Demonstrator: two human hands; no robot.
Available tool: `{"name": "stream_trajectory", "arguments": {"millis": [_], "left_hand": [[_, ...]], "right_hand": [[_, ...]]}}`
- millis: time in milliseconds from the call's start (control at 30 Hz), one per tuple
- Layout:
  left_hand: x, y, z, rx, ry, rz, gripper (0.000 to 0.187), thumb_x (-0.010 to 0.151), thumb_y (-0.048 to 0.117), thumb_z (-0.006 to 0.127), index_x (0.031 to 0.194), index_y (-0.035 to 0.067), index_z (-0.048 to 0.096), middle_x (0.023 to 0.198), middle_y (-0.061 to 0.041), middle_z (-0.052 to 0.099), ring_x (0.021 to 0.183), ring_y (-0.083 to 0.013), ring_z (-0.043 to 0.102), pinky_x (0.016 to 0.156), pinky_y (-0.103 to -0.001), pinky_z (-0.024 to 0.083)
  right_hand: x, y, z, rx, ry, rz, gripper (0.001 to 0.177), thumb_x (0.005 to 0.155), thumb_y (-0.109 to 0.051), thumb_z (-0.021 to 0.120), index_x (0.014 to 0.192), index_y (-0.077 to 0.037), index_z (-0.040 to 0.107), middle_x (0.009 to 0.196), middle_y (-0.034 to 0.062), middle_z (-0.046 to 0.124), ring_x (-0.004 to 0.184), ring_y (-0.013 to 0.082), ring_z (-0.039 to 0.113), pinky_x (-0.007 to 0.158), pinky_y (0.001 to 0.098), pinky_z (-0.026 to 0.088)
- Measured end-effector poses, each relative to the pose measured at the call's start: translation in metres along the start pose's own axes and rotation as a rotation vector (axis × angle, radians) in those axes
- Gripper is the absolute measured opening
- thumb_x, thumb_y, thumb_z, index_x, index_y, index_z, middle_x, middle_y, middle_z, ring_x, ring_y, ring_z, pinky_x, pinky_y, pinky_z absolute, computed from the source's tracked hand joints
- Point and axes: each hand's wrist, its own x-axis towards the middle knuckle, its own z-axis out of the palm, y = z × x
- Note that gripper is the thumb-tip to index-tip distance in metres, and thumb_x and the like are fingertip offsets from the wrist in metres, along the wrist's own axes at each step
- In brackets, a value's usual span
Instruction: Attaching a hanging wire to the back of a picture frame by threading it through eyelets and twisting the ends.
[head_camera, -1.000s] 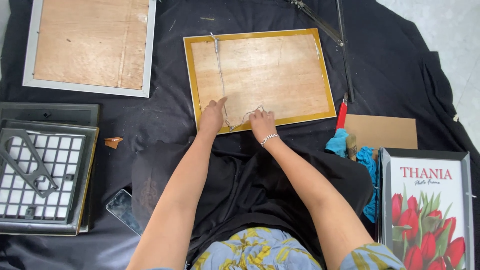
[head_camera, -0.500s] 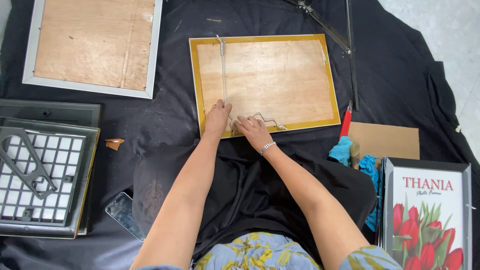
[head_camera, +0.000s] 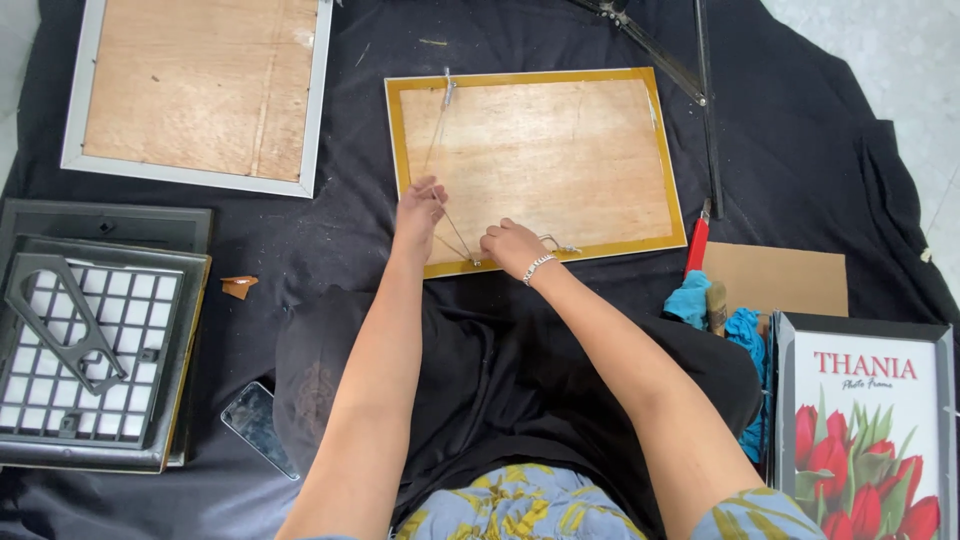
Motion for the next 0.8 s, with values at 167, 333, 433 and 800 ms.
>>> {"name": "stream_trajectory", "arguments": {"millis": [167, 333, 433, 800], "left_hand": [[0.020, -0.006, -0.014, -0.055, 0.038, 0.021, 0.058, 0.087, -0.012, 0.050, 0.141, 0.010, 0.050, 0.113, -0.001, 0.065, 0.099, -0.0092, 0.066, 0.084, -0.024, 0.050], [0.028, -0.003, -0.018, -0.163, 0.037, -0.006, 0.059, 0.091, -0.010, 0.051, 0.145, 0.016, 0.051, 0.119, -0.002, 0.068, 0.103, -0.0109, 0.066, 0.089, -0.030, 0.047], [0.031, -0.004, -0.020, -0.212, 0.048, -0.025, 0.058, 0.092, -0.009, 0.049, 0.144, 0.018, 0.052, 0.121, -0.002, 0.070, 0.101, -0.0100, 0.067, 0.088, -0.030, 0.047], [0.034, -0.003, -0.024, -0.324, 0.007, -0.024, 0.056, 0.093, -0.009, 0.053, 0.142, 0.016, 0.053, 0.126, -0.006, 0.071, 0.106, -0.0135, 0.069, 0.091, -0.032, 0.051]], "right_hand": [[0.019, 0.003, 0.024, -0.018, -0.119, 0.041, 0.010, 0.092, -0.028, 0.072, 0.093, -0.019, 0.074, 0.085, -0.0009, 0.070, 0.093, 0.0205, 0.063, 0.077, 0.0316, 0.055], [0.038, 0.015, 0.032, -0.018, -0.219, -0.004, 0.009, 0.087, -0.021, 0.071, 0.091, -0.014, 0.075, 0.086, 0.0048, 0.073, 0.091, 0.0270, 0.068, 0.076, 0.0372, 0.059], [0.050, 0.017, 0.025, -0.101, -0.201, -0.067, 0.007, 0.086, -0.020, 0.072, 0.090, -0.016, 0.076, 0.087, 0.0035, 0.072, 0.093, 0.0258, 0.066, 0.076, 0.0356, 0.058], [0.087, 0.028, 0.040, 0.194, 0.035, -0.195, 0.020, 0.092, -0.027, 0.071, 0.077, -0.022, 0.060, 0.084, -0.0052, 0.051, 0.093, 0.0175, 0.053, 0.083, 0.0246, 0.050]]}}
